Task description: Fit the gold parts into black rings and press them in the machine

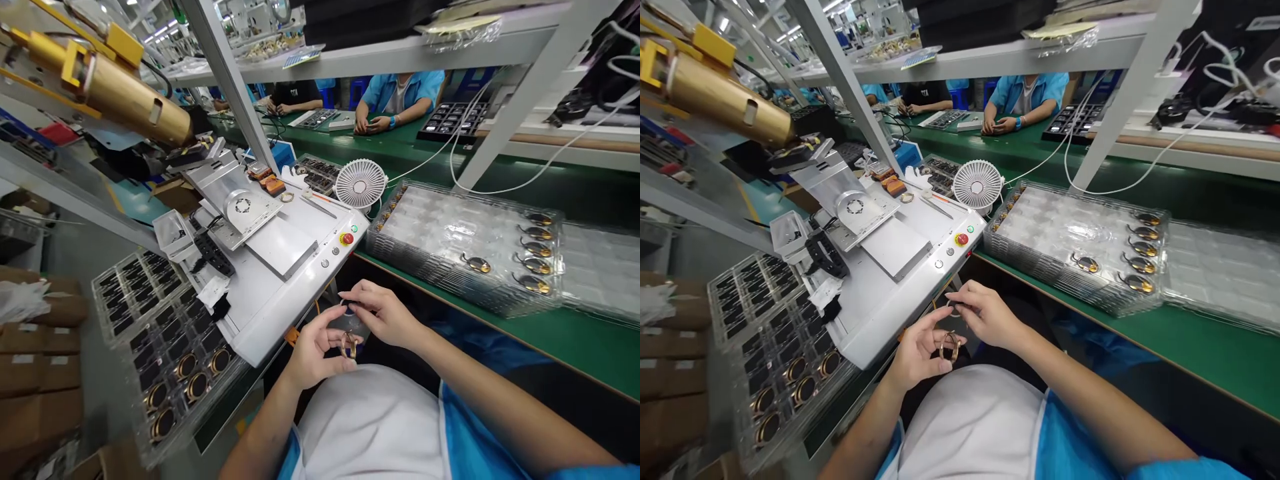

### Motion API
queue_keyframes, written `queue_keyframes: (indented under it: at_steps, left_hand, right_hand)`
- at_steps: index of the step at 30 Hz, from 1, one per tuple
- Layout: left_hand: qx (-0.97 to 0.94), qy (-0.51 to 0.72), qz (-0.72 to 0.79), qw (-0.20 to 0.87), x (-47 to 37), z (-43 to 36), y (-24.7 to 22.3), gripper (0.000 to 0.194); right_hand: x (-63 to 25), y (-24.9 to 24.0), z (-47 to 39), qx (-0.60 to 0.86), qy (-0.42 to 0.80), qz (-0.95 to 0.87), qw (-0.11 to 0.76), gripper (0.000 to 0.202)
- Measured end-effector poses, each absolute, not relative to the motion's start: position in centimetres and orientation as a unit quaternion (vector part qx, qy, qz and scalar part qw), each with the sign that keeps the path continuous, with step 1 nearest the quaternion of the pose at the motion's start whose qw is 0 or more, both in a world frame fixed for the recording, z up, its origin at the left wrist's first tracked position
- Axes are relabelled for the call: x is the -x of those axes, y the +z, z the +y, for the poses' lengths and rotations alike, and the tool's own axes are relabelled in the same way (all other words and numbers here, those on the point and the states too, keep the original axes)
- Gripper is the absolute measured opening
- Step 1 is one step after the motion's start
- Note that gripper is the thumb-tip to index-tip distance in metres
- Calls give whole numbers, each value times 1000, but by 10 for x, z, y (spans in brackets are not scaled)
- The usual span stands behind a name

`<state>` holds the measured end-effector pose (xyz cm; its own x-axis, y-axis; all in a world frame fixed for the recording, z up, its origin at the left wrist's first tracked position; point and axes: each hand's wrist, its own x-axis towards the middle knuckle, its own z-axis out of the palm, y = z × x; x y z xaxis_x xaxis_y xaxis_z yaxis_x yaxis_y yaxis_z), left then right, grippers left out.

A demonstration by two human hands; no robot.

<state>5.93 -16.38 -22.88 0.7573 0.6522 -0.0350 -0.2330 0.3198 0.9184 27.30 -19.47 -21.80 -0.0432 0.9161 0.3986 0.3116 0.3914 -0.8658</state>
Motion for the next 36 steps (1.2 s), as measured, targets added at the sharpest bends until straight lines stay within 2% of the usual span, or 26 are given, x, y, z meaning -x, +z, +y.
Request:
queue_keyframes:
  at_steps: [4, 11, 14, 18, 24, 27, 32, 36]
  left_hand:
    - [-443, 316, 201, 815, -54, -166, -232, 81]
    - [-387, 360, 256, 809, -43, -165, -245, 78]
    - [-388, 374, 267, 798, -40, -164, -243, 79]
    - [-405, 388, 256, 787, -40, -169, -240, 78]
    - [-436, 407, 279, 753, -30, -178, -243, 84]
    - [-493, 409, 303, 705, -24, -181, -245, 93]
    - [-655, 401, 352, 535, -34, -186, -246, 97]
    - [-761, 369, 307, 437, -50, -185, -248, 102]
  right_hand:
    - [-264, -226, -195, 446, 326, -631, 544, 22]
    - [-262, -215, -159, 459, 282, -665, 518, 10]
    - [-265, -197, -113, 529, 329, -597, 507, 14]
    - [-262, -176, -53, 617, 407, -511, 439, 15]
    - [-262, -178, -31, 690, 331, -475, 433, 23]
    - [-260, -191, -61, 667, 287, -484, 488, 25]
    - [-234, -223, -142, 523, 447, -523, 504, 30]
    - [-221, -234, -174, 491, 494, -481, 533, 50]
